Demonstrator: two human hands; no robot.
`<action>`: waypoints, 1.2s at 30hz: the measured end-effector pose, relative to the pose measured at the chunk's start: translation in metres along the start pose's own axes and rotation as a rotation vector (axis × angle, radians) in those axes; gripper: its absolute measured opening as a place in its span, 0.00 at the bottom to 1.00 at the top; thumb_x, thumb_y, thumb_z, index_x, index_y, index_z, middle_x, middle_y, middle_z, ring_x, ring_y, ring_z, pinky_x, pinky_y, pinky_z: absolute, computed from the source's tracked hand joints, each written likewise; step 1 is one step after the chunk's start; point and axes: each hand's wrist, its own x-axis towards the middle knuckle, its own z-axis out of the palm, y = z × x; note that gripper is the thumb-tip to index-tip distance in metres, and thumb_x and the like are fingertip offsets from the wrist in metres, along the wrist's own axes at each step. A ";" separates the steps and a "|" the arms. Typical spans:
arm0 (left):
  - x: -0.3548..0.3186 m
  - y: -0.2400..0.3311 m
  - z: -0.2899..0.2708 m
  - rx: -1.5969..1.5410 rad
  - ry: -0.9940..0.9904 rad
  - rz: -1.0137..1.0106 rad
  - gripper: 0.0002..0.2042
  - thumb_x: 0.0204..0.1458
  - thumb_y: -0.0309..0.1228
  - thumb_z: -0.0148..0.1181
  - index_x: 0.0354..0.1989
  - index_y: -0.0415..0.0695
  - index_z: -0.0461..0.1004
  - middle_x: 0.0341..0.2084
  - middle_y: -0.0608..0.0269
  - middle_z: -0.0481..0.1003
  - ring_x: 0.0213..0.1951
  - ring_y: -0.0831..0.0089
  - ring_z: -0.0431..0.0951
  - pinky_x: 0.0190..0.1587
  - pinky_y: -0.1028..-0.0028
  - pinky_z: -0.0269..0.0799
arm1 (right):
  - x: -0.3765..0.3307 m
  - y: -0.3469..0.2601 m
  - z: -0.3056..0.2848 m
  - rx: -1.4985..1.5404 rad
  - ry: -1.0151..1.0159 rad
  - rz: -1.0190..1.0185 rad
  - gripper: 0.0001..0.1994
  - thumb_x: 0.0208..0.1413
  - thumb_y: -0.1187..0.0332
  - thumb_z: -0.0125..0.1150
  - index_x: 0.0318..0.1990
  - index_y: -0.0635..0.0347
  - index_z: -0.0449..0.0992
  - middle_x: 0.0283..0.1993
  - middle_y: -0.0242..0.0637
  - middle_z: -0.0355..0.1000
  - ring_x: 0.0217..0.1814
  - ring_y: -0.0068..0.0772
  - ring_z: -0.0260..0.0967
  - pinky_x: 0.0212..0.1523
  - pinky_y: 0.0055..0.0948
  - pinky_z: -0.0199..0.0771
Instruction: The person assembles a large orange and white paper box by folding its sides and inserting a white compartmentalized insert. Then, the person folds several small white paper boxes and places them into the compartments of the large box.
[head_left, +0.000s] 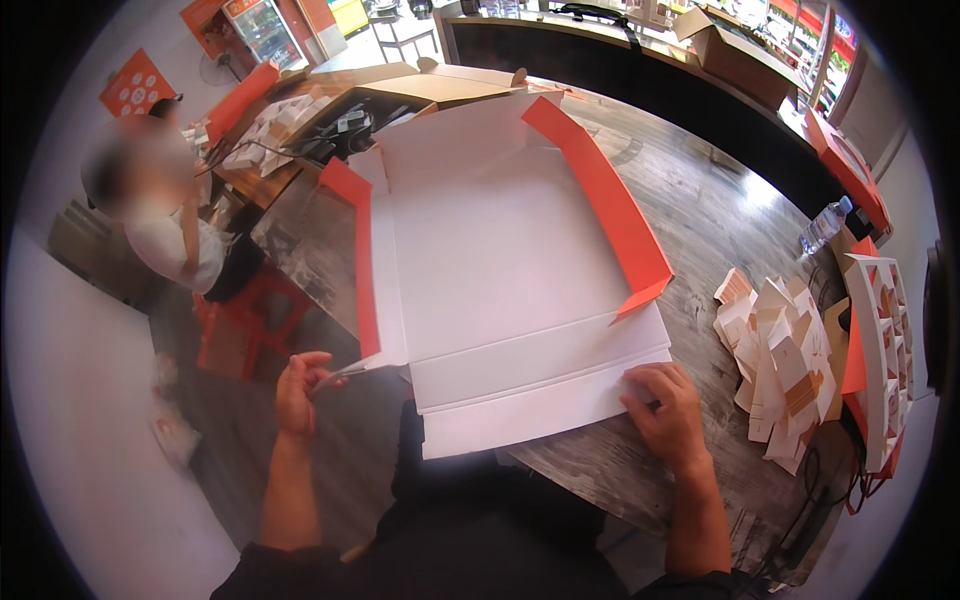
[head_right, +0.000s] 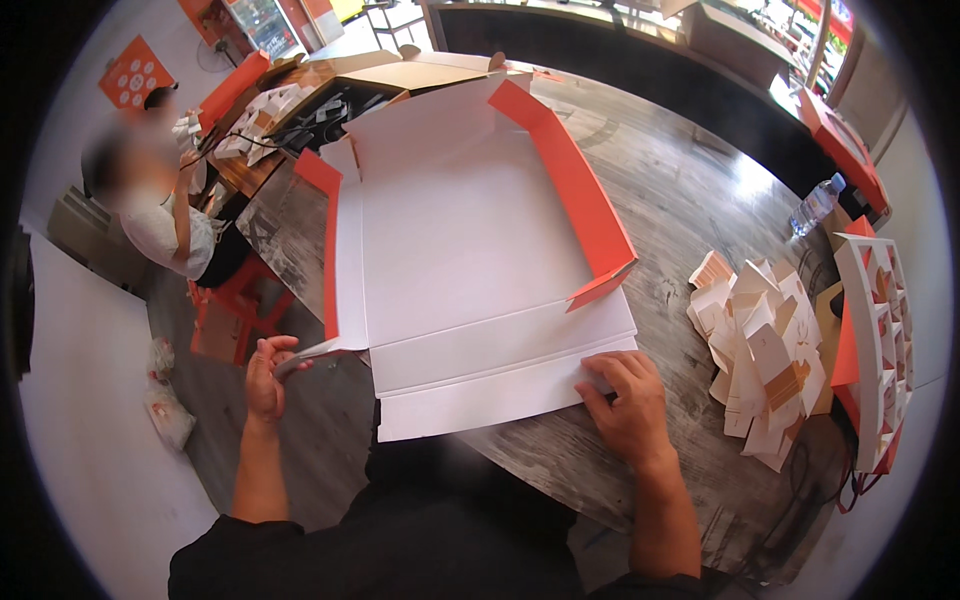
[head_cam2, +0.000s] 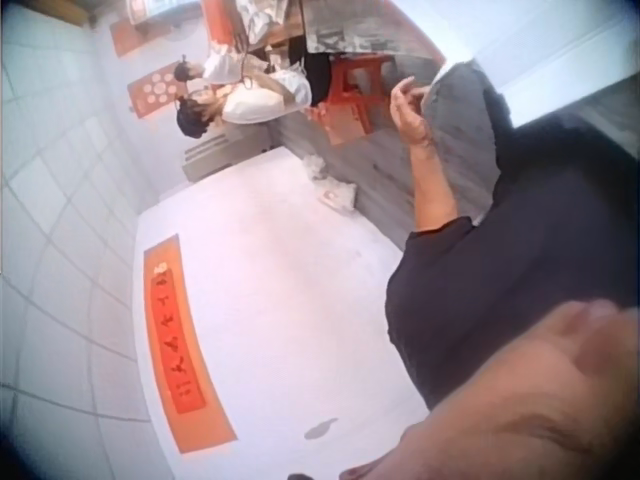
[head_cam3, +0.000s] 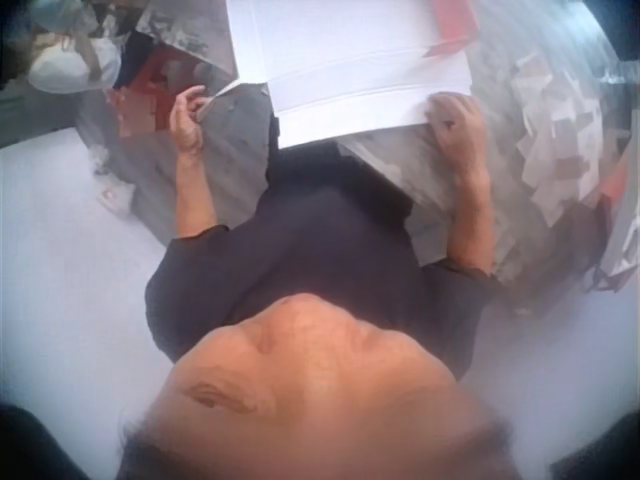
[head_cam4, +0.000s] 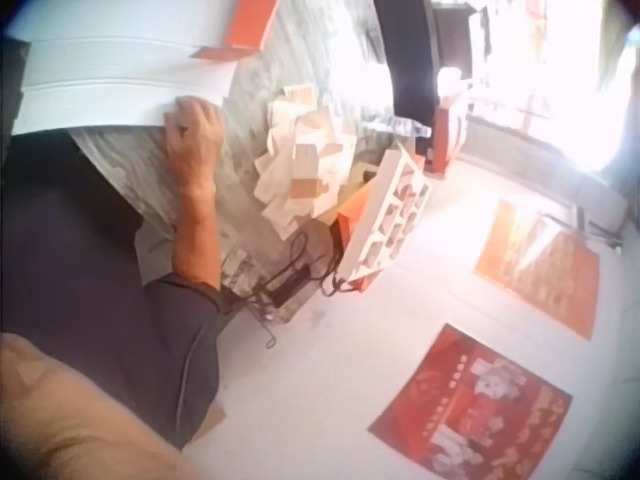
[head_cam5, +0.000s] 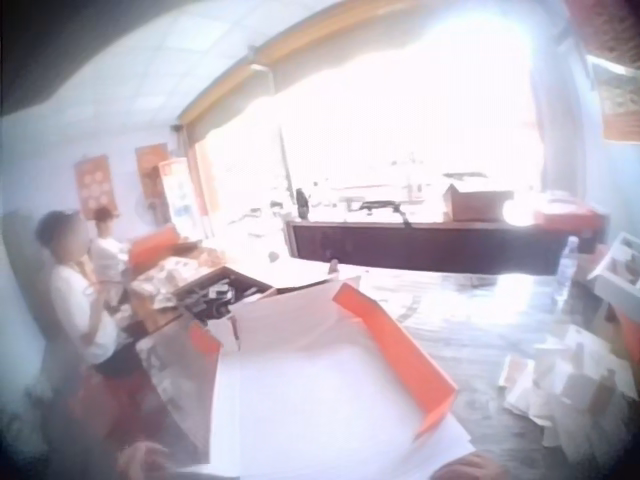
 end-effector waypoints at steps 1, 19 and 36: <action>-0.001 0.003 0.003 -0.032 -0.054 -0.084 0.27 0.77 0.50 0.45 0.53 0.36 0.79 0.33 0.59 0.83 0.38 0.69 0.84 0.51 0.70 0.79 | 0.000 0.000 -0.001 0.005 0.008 -0.002 0.13 0.52 0.71 0.77 0.45 0.58 0.85 0.45 0.39 0.83 0.49 0.47 0.79 0.51 0.43 0.79; 0.075 0.118 0.092 1.166 -0.321 0.296 0.31 0.61 0.43 0.71 0.68 0.40 0.72 0.55 0.51 0.76 0.47 0.63 0.80 0.50 0.67 0.78 | 0.072 -0.062 -0.056 -0.150 0.152 -0.184 0.14 0.57 0.69 0.74 0.49 0.61 0.82 0.51 0.45 0.81 0.52 0.51 0.81 0.50 0.42 0.81; 0.088 0.077 0.101 1.222 -0.367 0.116 0.47 0.54 0.35 0.68 0.83 0.44 0.50 0.67 0.33 0.69 0.65 0.39 0.75 0.65 0.58 0.74 | 0.169 0.002 -0.014 -0.837 -0.568 0.181 0.42 0.43 0.60 0.83 0.66 0.67 0.72 0.70 0.55 0.68 0.66 0.55 0.76 0.67 0.44 0.76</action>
